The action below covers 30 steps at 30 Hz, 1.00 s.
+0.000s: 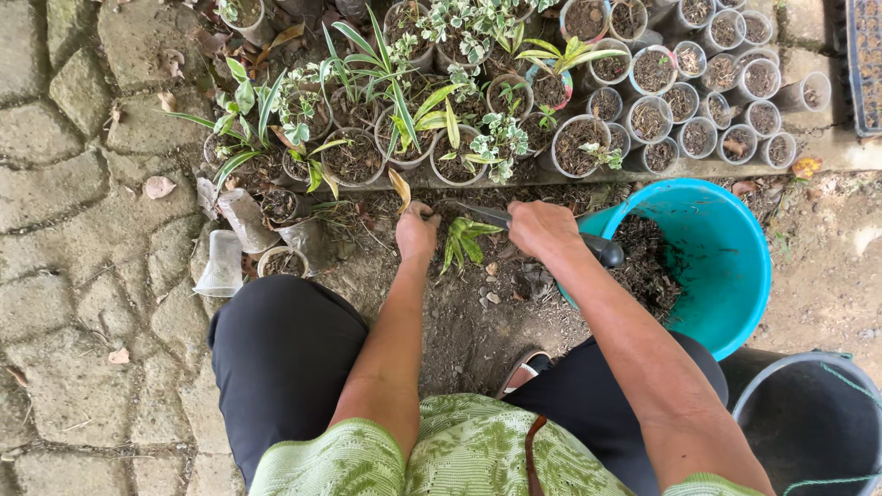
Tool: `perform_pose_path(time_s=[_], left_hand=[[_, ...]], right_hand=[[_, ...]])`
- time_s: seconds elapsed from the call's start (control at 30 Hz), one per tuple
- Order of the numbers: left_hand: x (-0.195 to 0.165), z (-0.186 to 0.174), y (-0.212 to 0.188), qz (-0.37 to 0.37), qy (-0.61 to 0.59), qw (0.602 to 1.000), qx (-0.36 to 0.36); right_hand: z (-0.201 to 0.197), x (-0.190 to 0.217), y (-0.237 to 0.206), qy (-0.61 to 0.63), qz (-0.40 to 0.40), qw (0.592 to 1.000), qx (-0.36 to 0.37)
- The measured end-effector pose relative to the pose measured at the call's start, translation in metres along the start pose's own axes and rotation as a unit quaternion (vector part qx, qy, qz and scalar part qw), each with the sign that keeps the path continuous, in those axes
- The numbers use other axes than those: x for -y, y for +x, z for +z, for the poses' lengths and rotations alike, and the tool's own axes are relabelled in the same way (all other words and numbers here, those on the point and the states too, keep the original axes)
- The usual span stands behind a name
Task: The person fills plastic cups with soil using a small trowel and positions small plants within them, occasionally moving the cups and handling the plants by hand.
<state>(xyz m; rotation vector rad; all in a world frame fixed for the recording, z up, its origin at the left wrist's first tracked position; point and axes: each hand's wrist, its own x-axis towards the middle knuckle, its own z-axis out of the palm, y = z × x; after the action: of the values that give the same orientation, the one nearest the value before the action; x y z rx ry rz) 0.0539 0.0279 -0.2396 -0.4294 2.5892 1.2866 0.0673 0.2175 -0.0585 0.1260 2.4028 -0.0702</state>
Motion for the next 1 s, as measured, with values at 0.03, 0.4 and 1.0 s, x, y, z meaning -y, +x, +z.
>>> perform_pose_path(time_s=[0.03,0.4,1.0], left_hand=[[0.002,-0.001,-0.001,-0.003,-0.023,1.000,0.000],[0.022,0.009,-0.014,0.009,-0.084,0.996,-0.008],[0.043,0.013,-0.032,-0.027,-0.048,0.998,-0.009]], right_hand=[[0.001,-0.003,0.001,0.003,-0.001,1.000,-0.001],[0.019,-0.017,0.013,-0.028,-0.014,0.999,-0.031],[0.019,-0.021,0.010,-0.011,-0.042,0.998,-0.041]])
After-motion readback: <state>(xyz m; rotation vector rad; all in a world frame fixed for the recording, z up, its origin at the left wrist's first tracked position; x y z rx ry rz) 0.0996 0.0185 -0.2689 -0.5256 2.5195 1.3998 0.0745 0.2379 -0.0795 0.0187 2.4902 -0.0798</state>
